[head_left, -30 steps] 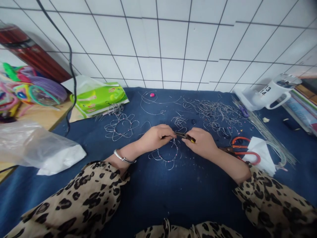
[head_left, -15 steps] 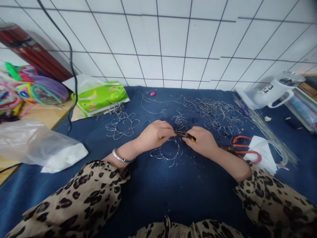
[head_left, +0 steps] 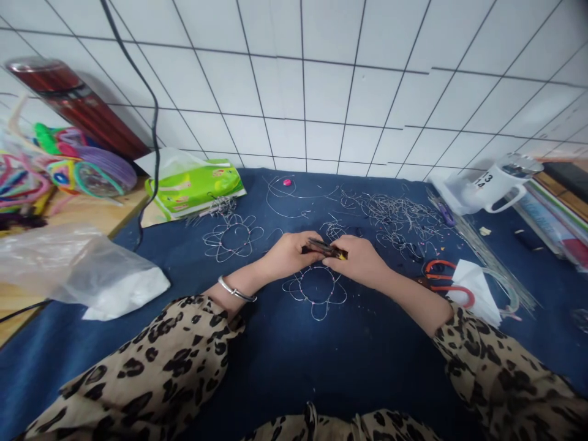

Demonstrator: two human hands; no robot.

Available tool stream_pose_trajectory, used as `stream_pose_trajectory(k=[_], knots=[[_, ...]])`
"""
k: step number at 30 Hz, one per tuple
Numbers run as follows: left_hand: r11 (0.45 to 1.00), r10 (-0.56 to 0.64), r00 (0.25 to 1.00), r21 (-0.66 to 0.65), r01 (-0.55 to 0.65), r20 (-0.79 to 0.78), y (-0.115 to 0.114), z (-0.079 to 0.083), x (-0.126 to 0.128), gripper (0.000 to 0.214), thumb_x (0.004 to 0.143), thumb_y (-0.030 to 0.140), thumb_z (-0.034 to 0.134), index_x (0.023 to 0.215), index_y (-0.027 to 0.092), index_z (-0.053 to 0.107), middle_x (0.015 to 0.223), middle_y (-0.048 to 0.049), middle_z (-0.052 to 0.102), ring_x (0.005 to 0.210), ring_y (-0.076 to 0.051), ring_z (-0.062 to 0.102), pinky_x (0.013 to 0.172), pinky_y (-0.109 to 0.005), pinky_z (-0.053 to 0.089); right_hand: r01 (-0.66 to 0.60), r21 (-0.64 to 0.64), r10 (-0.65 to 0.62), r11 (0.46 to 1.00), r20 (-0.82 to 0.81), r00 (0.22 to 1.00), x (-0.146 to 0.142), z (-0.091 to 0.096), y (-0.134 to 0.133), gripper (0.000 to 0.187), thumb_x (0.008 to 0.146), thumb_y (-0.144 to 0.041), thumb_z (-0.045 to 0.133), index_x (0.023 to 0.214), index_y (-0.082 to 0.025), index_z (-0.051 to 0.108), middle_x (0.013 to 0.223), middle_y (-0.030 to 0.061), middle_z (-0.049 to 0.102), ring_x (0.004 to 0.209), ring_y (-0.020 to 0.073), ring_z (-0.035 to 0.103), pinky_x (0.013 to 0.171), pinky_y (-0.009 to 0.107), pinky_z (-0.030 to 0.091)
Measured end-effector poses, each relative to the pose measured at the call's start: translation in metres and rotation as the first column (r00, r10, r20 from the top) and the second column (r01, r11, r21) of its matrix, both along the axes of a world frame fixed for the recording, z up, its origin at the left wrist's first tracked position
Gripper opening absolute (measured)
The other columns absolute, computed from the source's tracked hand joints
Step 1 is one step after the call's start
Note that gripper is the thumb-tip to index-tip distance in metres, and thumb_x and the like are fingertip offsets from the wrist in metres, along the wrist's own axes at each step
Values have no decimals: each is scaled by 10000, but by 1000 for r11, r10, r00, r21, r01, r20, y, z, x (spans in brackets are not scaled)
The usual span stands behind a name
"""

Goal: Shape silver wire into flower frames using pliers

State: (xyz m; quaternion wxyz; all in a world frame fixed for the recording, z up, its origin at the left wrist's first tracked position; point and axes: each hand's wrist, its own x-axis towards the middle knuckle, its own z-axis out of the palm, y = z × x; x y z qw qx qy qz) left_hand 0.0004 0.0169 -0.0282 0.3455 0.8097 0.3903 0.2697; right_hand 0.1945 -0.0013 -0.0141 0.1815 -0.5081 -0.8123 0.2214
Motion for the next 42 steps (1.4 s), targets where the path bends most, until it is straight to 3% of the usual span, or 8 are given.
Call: stream_pose_trajectory(k=[3,7,13,20,26,31,36,42], knots=[[997,21,999,-68,-19,31,0,1,-1,97,758,198,589,851,177,606,708,18,647,647,-96,594,573,-207,443,-23,12,22,1000,44,999,-4,-2,3,165,734,-316,594,651,-180,547,659,-16,509,603,98,441,554,234,283],[982,-27,992,-185,50,127,2,-1,-1,104,780,210,571,874,170,586,711,8,653,641,-96,603,592,-212,466,-9,-28,9,1000,16,1000,-3,-4,3,132,739,-284,576,660,-181,550,653,-18,518,598,96,449,558,228,292],[974,-45,987,-212,77,152,6,-7,-3,119,800,199,528,897,167,587,763,-8,655,643,-95,610,617,-223,485,32,-48,-36,998,-81,996,0,-9,-1,115,748,-292,571,711,-183,575,683,-12,529,629,104,475,594,232,338],[996,-24,1000,-89,25,10,3,-5,-2,130,798,164,512,885,177,607,704,13,626,616,-94,581,567,-210,435,15,-48,-24,999,-209,978,-1,-14,-2,107,752,-280,575,740,-175,591,718,-6,536,664,109,486,623,235,357],[996,35,999,75,-38,29,6,4,-5,175,812,150,507,915,178,646,912,-37,646,840,-140,590,771,-286,464,63,-150,-109,987,-320,941,4,-6,-3,140,759,-314,570,772,-180,606,699,-20,544,622,96,456,602,235,349],[994,-47,988,-92,61,144,0,22,-7,190,862,238,503,965,191,655,949,-46,648,870,-147,597,785,-292,475,2,-273,-117,962,-404,907,8,4,-6,183,752,-365,580,769,-184,598,647,-35,497,582,86,406,565,231,328],[988,-55,979,-132,81,196,-3,24,-4,174,836,271,562,944,180,663,918,-46,648,848,-152,602,768,-289,479,-55,-324,-106,944,-459,882,8,11,-10,197,760,-382,574,776,-186,585,646,-40,458,581,83,382,571,231,325],[993,-55,989,-100,69,139,2,7,-2,169,832,260,560,939,186,669,920,-45,649,848,-147,596,780,-286,468,21,-107,-43,994,-204,978,10,10,-3,114,757,-284,565,729,-174,577,687,-17,499,641,103,457,610,243,331]])
